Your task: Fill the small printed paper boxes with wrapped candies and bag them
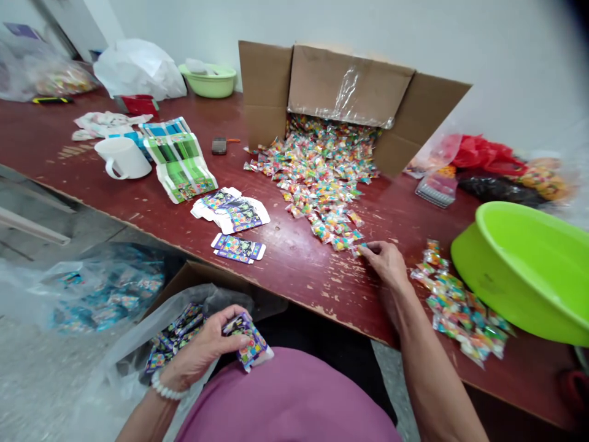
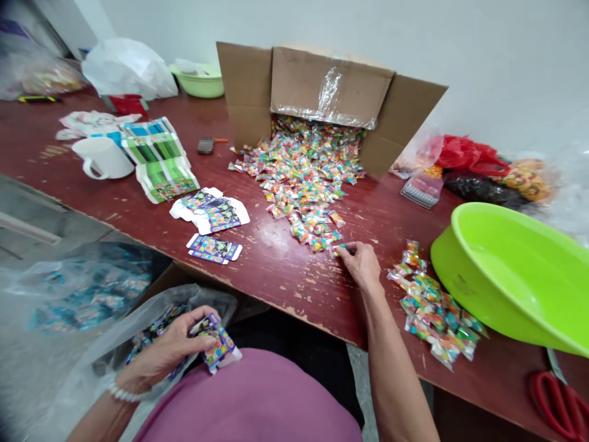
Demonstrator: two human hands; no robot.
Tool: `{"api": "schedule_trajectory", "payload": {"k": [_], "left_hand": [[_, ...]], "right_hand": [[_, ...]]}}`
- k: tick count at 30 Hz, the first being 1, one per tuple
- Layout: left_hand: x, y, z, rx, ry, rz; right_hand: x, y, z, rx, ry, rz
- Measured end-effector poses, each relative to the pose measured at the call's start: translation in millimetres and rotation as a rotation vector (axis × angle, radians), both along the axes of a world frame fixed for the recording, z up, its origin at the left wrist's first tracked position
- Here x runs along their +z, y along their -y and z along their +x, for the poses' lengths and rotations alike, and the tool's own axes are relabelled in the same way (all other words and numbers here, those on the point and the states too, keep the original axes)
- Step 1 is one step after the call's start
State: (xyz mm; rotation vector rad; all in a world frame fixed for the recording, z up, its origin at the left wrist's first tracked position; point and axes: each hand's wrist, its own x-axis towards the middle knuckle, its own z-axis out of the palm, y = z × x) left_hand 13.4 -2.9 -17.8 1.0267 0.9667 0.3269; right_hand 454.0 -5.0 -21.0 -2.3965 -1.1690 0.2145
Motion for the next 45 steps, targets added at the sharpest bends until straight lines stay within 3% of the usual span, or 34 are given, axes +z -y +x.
{"api": "schedule_trajectory", "payload": {"k": [4,7,9,12,16,18,20,23,26,30,32,35,38,42,45], "left_hand": [[2.7,-22,-25,-0.412,-0.252,0.107],[3.2,-28,-31,-0.536,-0.303,0.130],[5.4,-26,-27,-0.461,-0.248,0.147],[14.4,-17,-9,-0.247,-0.095,0.073],[29.3,-5,29,-0.123,0.104,0.020],[35.0,0,47,-0.098,0.151,0.027],[39.5,4,62,-0.081,0.185,0.029],[43.9,5,75,-0.077,0.228,0.029],[44.4,4,80,-0.054,0.257,0.058],[40.3,3,80,-0.031,0.251,0.082],[37.7,4,81,0.011,0.252,0.033],[35.0,4,82,0.112,0.224,-0.072],[35.3,6,82,0.159,0.207,-0.076],[38.6,8,82,0.179,0.260,-0.018],[38.9,10,83,0.259,0.299,-0.093]], "right_hand": [[-6.6,-1,-2,-0.030,-0.098,0.041],[-10.5,0,-1,-0.026,-0.170,0.101],[-12.2,4,0,-0.018,-0.221,0.147],[-8.0,14,-9,-0.031,-0.313,0.244],[18.7,30,-54,-0.043,-0.541,0.549],[35.6,37,-90,0.088,-0.596,0.597],[47.6,42,-129,0.301,-0.714,0.549],[51.7,44,-171,0.496,-0.653,0.476],[48.5,45,-185,0.646,-0.534,0.408],[51.0,47,-177,0.861,-0.425,0.319],[52.1,48,-174,0.829,-0.456,0.316],[47.1,46,-178,0.610,-0.712,0.325],[37.7,41,-185,0.452,-0.922,0.318],[32.5,37,-191,0.479,-1.103,0.243],[35.1,38,-194,0.477,-1.289,0.194]]}}
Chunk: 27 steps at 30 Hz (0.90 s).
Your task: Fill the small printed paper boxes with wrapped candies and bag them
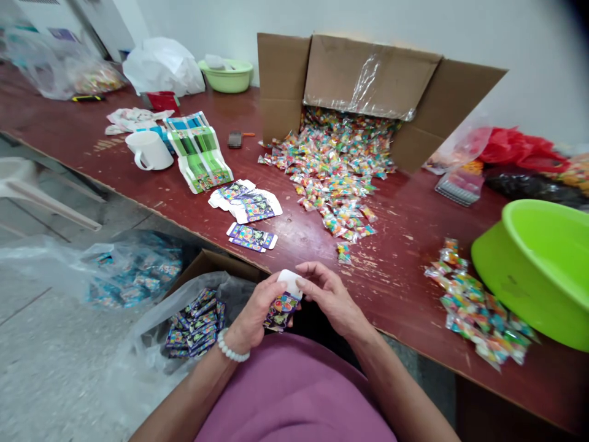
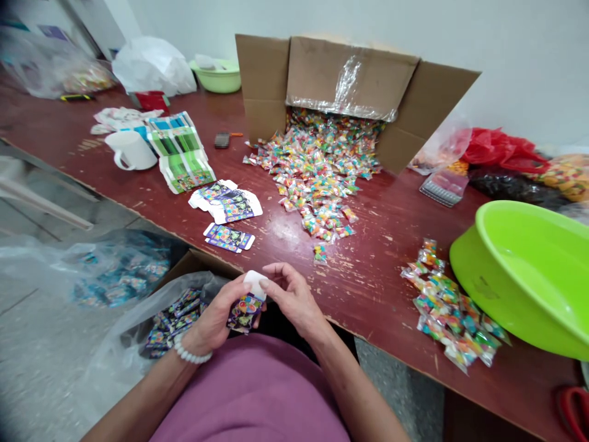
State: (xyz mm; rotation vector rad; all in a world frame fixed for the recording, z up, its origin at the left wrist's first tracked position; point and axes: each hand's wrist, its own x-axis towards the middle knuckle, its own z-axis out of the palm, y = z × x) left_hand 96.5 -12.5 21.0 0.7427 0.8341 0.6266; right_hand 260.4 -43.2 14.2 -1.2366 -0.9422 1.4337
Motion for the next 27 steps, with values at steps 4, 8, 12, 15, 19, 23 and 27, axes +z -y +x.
{"api": "schedule_trajectory", "payload": {"k": [4,8,12,15,19,23,27], "left_hand": [[-2.7,3,1,0.077,0.033,-0.079],[-3.0,5,1,0.091,-0.001,-0.053],[1.8,3,-2,0.097,-0.013,0.041],[6.0,0,-6,0.088,0.033,0.008],[5.8,-4,-12,0.074,0.120,-0.116],[2.0,-7,-13,0.088,0.130,-0.174],[0.8,-6,-11,0.091,0.121,-0.158]], "right_hand": [[2.8,2,-7,0.000,-0.138,-0.053],[1.3,-3,-16,0.015,-0.157,-0.072],[2.0,-6,-22,-0.020,-0.097,0.032],[5.2,-4,-22,-0.062,0.041,0.195],[9.9,-1,-16,-0.011,0.345,0.457],[13.2,-2,-12,0.139,0.517,0.606],[8.8,-4,-17,0.071,0.464,0.455]]}}
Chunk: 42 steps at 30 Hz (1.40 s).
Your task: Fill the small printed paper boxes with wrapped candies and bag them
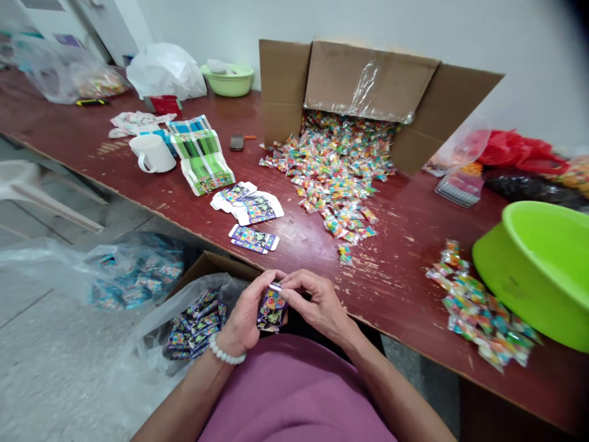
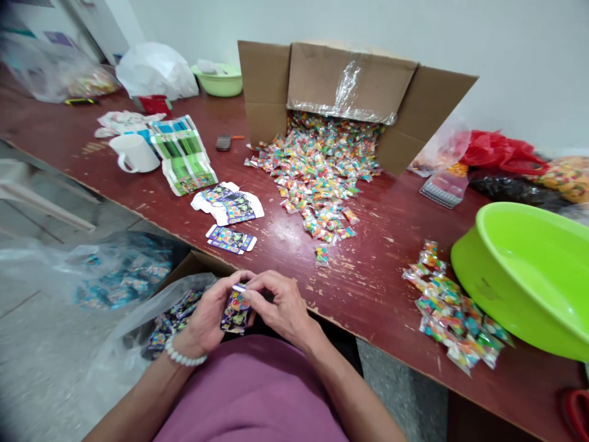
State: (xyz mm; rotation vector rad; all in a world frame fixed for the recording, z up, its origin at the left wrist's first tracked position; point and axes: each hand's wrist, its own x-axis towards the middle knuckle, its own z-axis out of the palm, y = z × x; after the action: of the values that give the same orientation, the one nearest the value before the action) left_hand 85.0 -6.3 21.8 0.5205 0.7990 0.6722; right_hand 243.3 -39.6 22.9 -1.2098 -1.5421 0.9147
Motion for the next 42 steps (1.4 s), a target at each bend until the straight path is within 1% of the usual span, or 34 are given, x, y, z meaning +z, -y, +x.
{"api": "schedule_trajectory", "payload": {"k": [2,3,4,8,10,12,15,18,22,25,27,28,30,32,34,36,37,38,39,40,41,42], "left_hand": [[-0.6,2,1,0.005,-0.031,0.049],[-1.2,3,1,0.005,-0.055,0.073],[-1.9,4,0,-0.001,-0.080,0.088],[-5.1,6,-2,-0.049,-0.148,0.099],[-5.2,6,-4,-0.067,-0.170,0.111],[-3.8,5,-5,-0.070,-0.210,0.125],[-0.9,3,-7,-0.057,-0.247,0.134],[-1.0,-1,-9,-0.026,-0.187,0.084],[-5.4,-4,-9,0.124,-0.046,-0.022],[-8.9,1,-7,0.232,0.026,-0.120],[-11.7,3,-6,0.317,0.026,-0.129],[-13.5,4,-6,0.334,0.009,-0.100],[-17.9,4,-8,0.325,0.003,-0.096],[-22.4,4,-12,0.318,0.024,-0.139],[-26.6,5,-20,0.346,0.014,-0.148],[-31.8,7,-32,0.380,-0.053,-0.086],[-35.1,8,-41,0.389,-0.124,-0.026],[-39.0,8,-52,0.396,-0.176,0.015],[-43.4,7,-64,0.394,-0.243,0.057],[-47.9,6,-76,0.386,-0.468,0.203],[-52.3,5,-89,0.372,-0.708,0.349],[-56.3,4,-100,0.383,-0.808,0.406]], "right_hand": [[-3.8,-2,-3,-0.056,-0.043,-0.111],[-5.0,-3,-4,-0.061,-0.082,-0.165],[-5.6,-5,-5,-0.046,-0.145,-0.215],[-1.5,-12,-5,0.122,-0.470,-0.385],[0.9,-14,-5,0.140,-0.525,-0.427],[1.5,-14,-5,0.117,-0.520,-0.435],[0.2,-12,-4,0.127,-0.425,-0.368],[-1.4,-6,-4,0.130,-0.174,-0.201],[-4.2,4,-13,0.091,0.205,0.075],[-8.8,11,-24,0.063,0.499,0.165],[-15.0,11,-29,0.049,0.654,0.218],[-19.2,10,-31,0.045,0.702,0.253],[-28.2,3,-35,0.058,0.731,0.328],[-34.8,-3,-40,0.108,0.706,0.381],[-36.8,-8,-46,0.168,0.679,0.389],[-35.4,-15,-51,0.245,0.664,0.365],[-34.4,-21,-51,0.280,0.657,0.352],[-33.5,-29,-50,0.300,0.647,0.344],[-32.9,-40,-48,0.292,0.635,0.340],[-32.8,-52,-43,0.245,0.624,0.337],[-33.4,-66,-38,0.161,0.624,0.331],[-34.4,-80,-32,0.057,0.633,0.310]]}}
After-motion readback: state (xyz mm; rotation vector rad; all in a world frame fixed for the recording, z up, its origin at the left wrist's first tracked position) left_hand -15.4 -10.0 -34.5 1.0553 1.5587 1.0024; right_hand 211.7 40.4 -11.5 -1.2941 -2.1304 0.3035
